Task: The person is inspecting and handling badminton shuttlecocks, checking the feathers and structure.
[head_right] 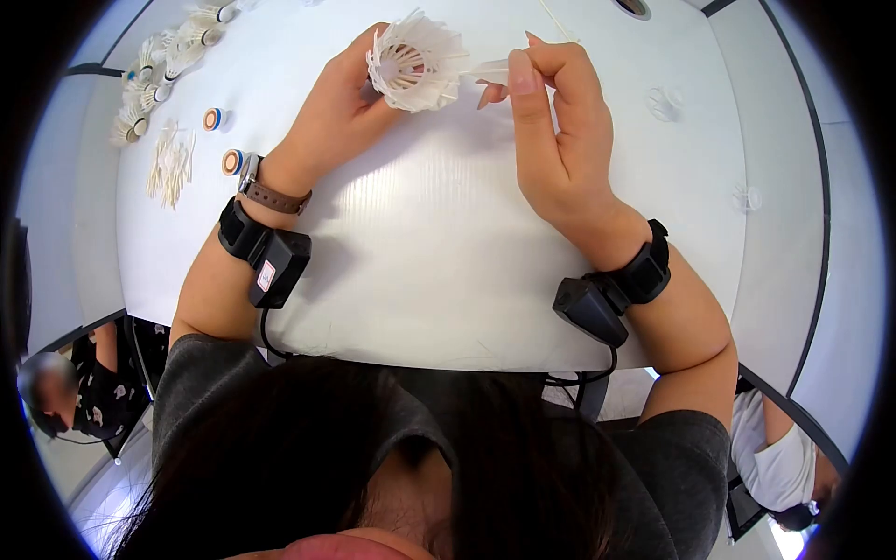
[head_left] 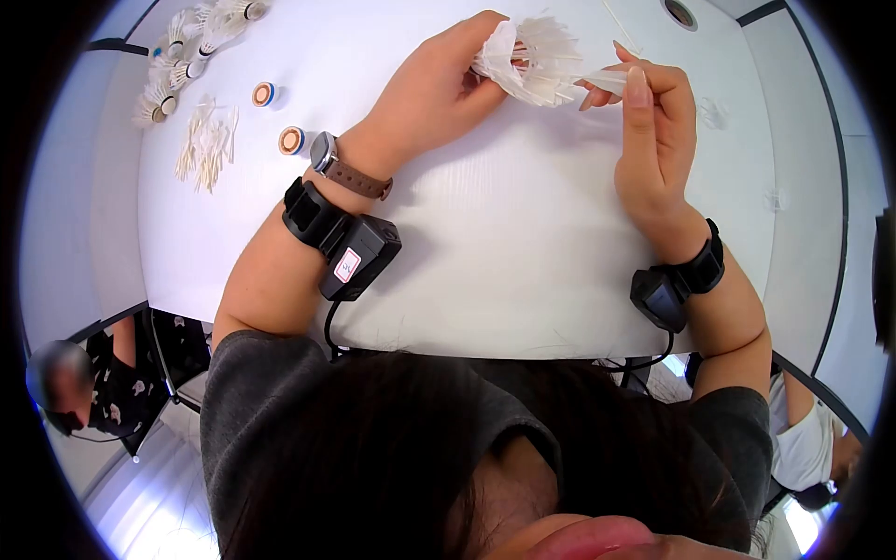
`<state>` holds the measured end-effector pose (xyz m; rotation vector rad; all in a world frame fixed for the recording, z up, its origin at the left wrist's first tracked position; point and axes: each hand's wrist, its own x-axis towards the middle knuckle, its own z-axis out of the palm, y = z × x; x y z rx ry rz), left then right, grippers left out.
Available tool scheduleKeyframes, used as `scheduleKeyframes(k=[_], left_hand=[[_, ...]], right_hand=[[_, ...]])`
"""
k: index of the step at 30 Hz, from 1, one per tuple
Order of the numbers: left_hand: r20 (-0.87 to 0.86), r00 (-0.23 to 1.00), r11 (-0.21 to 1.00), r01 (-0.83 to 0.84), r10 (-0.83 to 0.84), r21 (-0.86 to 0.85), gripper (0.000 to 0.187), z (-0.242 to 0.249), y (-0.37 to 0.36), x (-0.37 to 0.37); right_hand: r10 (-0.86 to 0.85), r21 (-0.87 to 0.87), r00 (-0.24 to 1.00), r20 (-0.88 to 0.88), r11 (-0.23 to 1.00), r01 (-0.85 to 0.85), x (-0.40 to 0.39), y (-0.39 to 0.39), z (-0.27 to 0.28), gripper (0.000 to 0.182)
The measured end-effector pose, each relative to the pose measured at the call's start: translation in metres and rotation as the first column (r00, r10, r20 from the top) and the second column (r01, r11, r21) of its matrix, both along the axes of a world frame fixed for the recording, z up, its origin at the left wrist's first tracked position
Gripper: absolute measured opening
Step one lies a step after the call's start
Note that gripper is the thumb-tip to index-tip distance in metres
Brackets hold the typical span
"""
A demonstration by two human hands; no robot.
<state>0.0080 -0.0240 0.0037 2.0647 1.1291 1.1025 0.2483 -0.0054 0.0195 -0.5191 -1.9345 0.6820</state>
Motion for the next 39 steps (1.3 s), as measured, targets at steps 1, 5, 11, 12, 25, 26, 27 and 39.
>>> scheduleKeyframes(k=[1, 5, 11, 12, 25, 26, 27, 39], left_hand=[[0.009, 1.0, 1.0, -0.002, 0.002, 0.0, 0.032, 0.0, 0.0, 0.001], [0.009, 1.0, 1.0, 0.004, -0.003, -0.019, 0.033, -0.001, 0.0, 0.0], [0.113, 0.993, 0.999, 0.029, -0.025, -0.035, 0.038, -0.004, -0.003, 0.002], [0.103, 0.994, 0.999, 0.035, -0.032, -0.024, 0.038, -0.003, -0.002, 0.001], [0.067, 0.996, 0.999, 0.052, -0.05, -0.018, 0.033, 0.001, -0.001, 0.001], [0.073, 0.996, 0.998, 0.056, -0.056, -0.004, 0.033, 0.001, -0.001, 0.001], [0.062, 0.997, 0.999, 0.052, -0.052, 0.003, 0.033, 0.001, -0.001, 0.001], [0.03, 0.997, 0.998, 0.065, -0.065, 0.022, 0.029, -0.001, 0.0, -0.001]], right_hand=[[-0.009, -0.011, 1.0, 0.005, 1.0, 0.009, 0.0, -0.001, 0.001, 0.015], [-0.017, 0.026, 0.999, 0.035, 1.0, 0.017, 0.001, 0.001, -0.001, 0.015], [-0.033, 0.073, 0.999, 0.009, 0.997, 0.033, -0.001, 0.0, 0.001, 0.007], [-0.044, 0.089, 0.999, 0.012, 0.995, 0.043, -0.002, 0.0, 0.002, 0.006], [-0.013, 0.152, 0.999, 0.037, 0.988, 0.007, -0.002, -0.004, 0.008, 0.008], [-0.019, 0.163, 0.999, 0.041, 0.987, 0.012, -0.002, -0.004, 0.009, 0.008], [-0.031, 0.164, 0.999, 0.042, 0.986, 0.024, -0.002, -0.004, 0.008, 0.008], [-0.014, 0.032, 0.999, -0.043, 0.999, 0.016, -0.005, -0.003, 0.003, 0.009]])
